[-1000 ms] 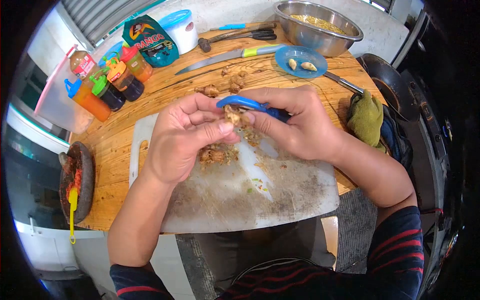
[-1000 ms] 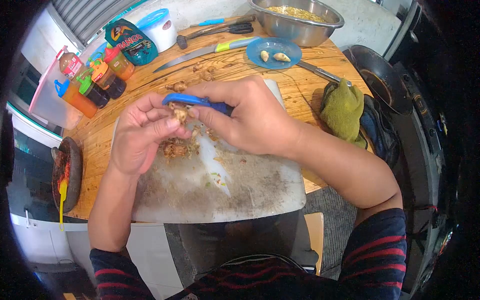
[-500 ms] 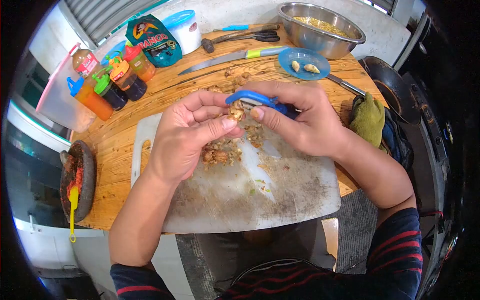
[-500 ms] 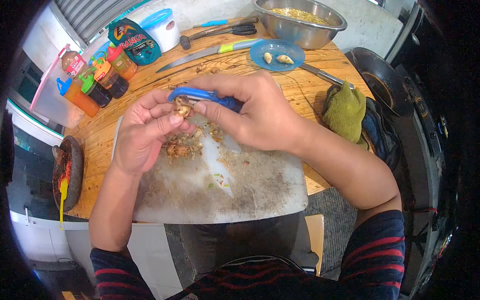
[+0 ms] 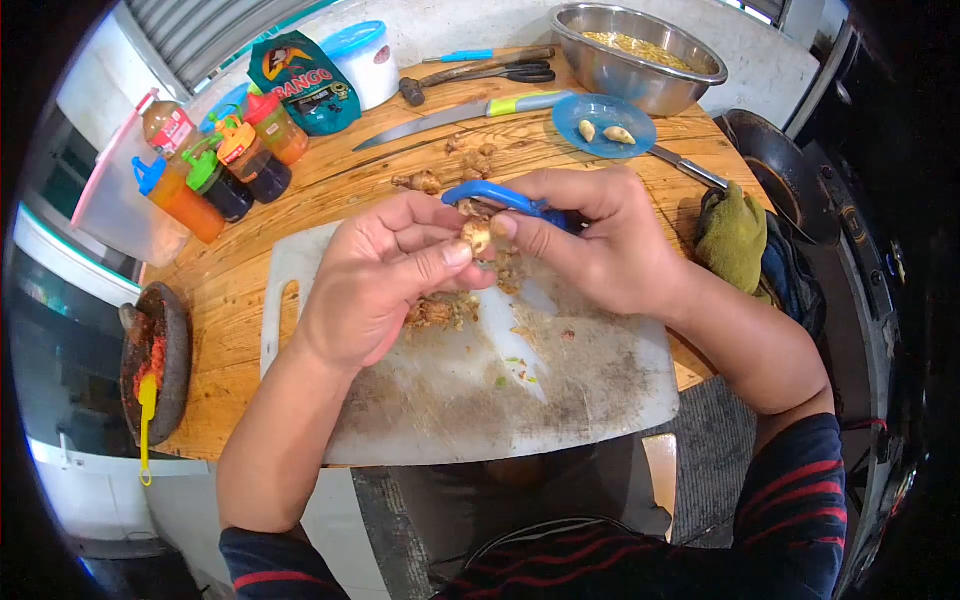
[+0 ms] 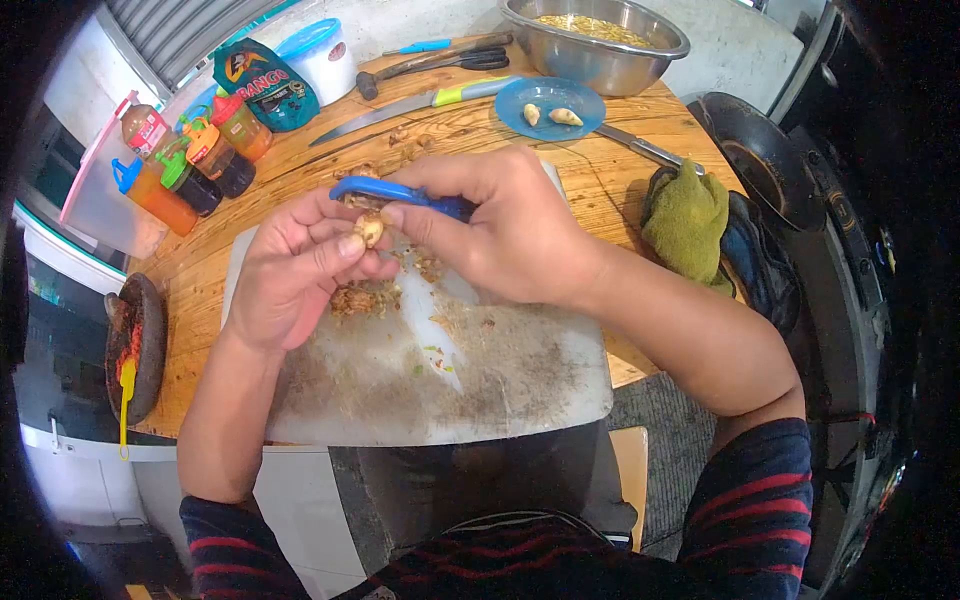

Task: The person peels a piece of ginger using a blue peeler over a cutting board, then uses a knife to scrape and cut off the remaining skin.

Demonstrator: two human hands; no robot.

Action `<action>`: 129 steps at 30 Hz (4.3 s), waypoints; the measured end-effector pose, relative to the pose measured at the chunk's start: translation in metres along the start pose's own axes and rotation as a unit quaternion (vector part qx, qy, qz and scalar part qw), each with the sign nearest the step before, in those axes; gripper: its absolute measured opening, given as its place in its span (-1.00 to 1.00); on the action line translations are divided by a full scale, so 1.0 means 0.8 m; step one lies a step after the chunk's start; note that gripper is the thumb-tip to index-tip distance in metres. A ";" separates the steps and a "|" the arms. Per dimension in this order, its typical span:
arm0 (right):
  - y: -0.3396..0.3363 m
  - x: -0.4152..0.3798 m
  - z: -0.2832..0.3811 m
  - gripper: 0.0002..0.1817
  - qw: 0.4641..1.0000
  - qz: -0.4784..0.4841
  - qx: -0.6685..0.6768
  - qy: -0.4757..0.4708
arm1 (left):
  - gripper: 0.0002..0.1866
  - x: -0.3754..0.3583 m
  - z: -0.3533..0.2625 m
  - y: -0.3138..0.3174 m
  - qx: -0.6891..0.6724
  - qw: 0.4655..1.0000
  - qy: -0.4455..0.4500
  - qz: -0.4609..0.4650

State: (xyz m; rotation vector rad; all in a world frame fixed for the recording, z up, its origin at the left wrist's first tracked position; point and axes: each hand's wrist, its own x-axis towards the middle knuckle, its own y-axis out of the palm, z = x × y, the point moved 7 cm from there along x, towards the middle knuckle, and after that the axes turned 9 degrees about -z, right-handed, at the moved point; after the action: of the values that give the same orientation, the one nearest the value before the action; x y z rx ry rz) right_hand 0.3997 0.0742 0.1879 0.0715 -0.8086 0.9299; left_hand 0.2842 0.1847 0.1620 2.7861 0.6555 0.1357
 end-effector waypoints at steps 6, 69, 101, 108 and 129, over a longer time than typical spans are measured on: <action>0.003 0.000 -0.020 -0.79 0.991 -0.017 0.075 0.106 | -0.72 0.001 0.000 0.003 0.018 1.000 -0.010 0.008; -0.226 0.042 -0.107 -0.66 0.795 -0.026 -0.578 0.182 | -0.66 0.010 -0.035 -0.028 0.005 0.987 0.116 -0.115; -0.160 0.048 -0.046 -0.64 0.972 -0.128 -0.117 0.156 | -0.61 0.013 -0.027 -0.025 0.047 0.991 0.089 -0.092; -0.039 0.037 0.001 -0.60 0.995 -0.052 -0.040 0.077 | -0.62 0.009 -0.034 -0.019 0.055 0.987 0.127 -0.084; 0.003 0.001 0.031 -0.52 0.990 0.082 -0.008 -0.110 | -0.59 -0.010 -0.039 -0.004 0.103 0.976 0.184 -0.049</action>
State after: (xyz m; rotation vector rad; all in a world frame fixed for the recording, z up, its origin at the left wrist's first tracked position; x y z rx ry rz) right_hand 0.3834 0.0667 0.2049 0.0963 -1.0381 1.0843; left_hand 0.2710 0.1912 0.1908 2.9445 0.9418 0.6075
